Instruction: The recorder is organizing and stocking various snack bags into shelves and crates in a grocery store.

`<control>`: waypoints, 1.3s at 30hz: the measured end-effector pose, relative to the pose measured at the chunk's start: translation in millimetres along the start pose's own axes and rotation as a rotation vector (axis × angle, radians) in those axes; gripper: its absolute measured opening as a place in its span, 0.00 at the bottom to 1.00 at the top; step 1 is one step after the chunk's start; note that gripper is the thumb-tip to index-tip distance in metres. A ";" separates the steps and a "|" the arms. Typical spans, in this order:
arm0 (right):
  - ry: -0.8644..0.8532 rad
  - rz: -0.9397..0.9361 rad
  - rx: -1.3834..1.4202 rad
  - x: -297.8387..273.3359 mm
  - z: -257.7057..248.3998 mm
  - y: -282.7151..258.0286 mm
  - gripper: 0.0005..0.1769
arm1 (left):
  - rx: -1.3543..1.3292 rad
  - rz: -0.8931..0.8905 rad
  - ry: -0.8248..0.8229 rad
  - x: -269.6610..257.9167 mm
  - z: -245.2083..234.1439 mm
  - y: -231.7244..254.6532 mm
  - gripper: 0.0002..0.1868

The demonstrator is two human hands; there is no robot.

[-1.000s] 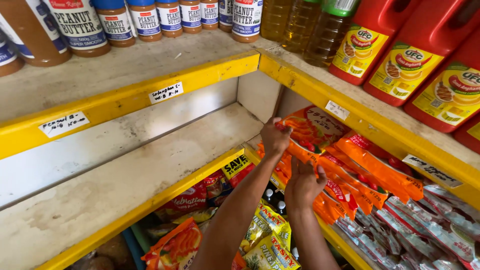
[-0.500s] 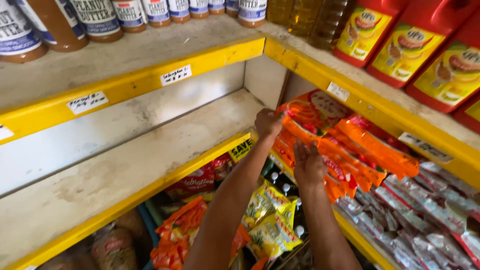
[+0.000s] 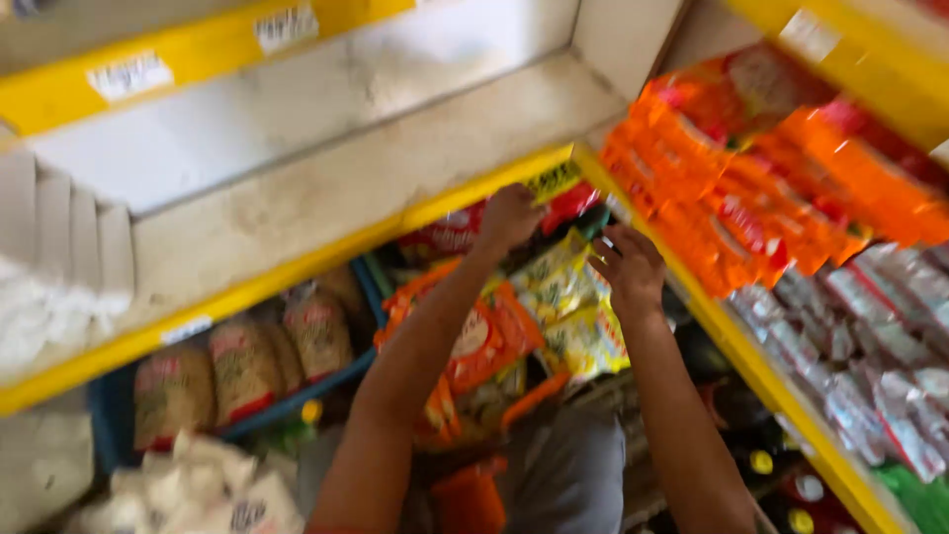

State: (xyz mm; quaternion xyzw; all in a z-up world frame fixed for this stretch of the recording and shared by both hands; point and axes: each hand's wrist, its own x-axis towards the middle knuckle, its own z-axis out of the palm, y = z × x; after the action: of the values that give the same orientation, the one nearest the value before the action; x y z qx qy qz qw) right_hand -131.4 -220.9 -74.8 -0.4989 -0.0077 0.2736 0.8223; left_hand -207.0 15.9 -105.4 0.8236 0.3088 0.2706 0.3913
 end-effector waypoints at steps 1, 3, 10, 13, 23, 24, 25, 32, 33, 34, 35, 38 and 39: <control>0.014 0.039 -0.020 -9.3 -13.1 22.9 0.14 | 0.000 -0.044 -0.013 -27.8 -11.2 -14.4 0.22; -0.142 0.041 -0.122 -10.3 -21.0 61.2 0.15 | 0.169 -0.077 -0.123 -53.6 -44.3 -33.7 0.22; -0.068 0.323 -0.265 -54.1 -54.3 191.8 0.14 | 0.190 -0.245 0.026 -167.8 -70.3 -157.9 0.22; -0.055 0.411 -0.352 -79.7 -57.2 244.4 0.15 | 0.180 -0.302 0.074 -209.5 -88.6 -178.7 0.20; -0.489 0.050 -0.625 -138.3 -61.9 411.6 0.17 | 0.004 -0.384 0.346 -319.5 -90.7 -258.5 0.15; -0.478 0.018 -0.727 -146.9 -57.1 415.4 0.20 | -0.139 -0.495 0.333 -327.6 -86.3 -263.6 0.17; -0.484 0.022 -0.729 -159.1 -46.1 406.6 0.20 | -0.138 -0.500 0.338 -337.2 -84.7 -273.9 0.17; -0.376 -0.106 -0.862 -188.6 -13.0 386.8 0.22 | -0.369 -0.426 0.301 -371.6 -56.2 -346.4 0.19; -0.377 -0.150 -0.860 -194.2 -14.6 386.0 0.21 | -0.410 -0.438 0.321 -380.8 -50.8 -354.7 0.19; -0.382 -0.147 -0.870 -195.7 -10.1 381.3 0.21 | -0.417 -0.446 0.326 -377.6 -51.3 -352.2 0.19; -0.379 -0.086 -0.894 -197.6 -5.3 376.1 0.21 | -0.384 -0.474 0.358 -374.4 -52.3 -349.1 0.21; -0.373 -0.023 -0.911 -197.1 -2.3 379.4 0.22 | -0.343 -0.543 0.381 -372.9 -37.2 -372.3 0.23; -0.364 -0.026 -0.899 -195.7 -3.7 382.8 0.21 | -0.334 -0.576 0.368 -373.5 -28.3 -384.6 0.23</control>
State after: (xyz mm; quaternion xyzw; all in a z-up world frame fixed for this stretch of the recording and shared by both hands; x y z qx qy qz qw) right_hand -466.1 -178.5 -341.3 -0.7487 -0.2751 0.3159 0.5137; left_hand -588.2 -46.3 -478.3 0.5654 0.5447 0.3395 0.5180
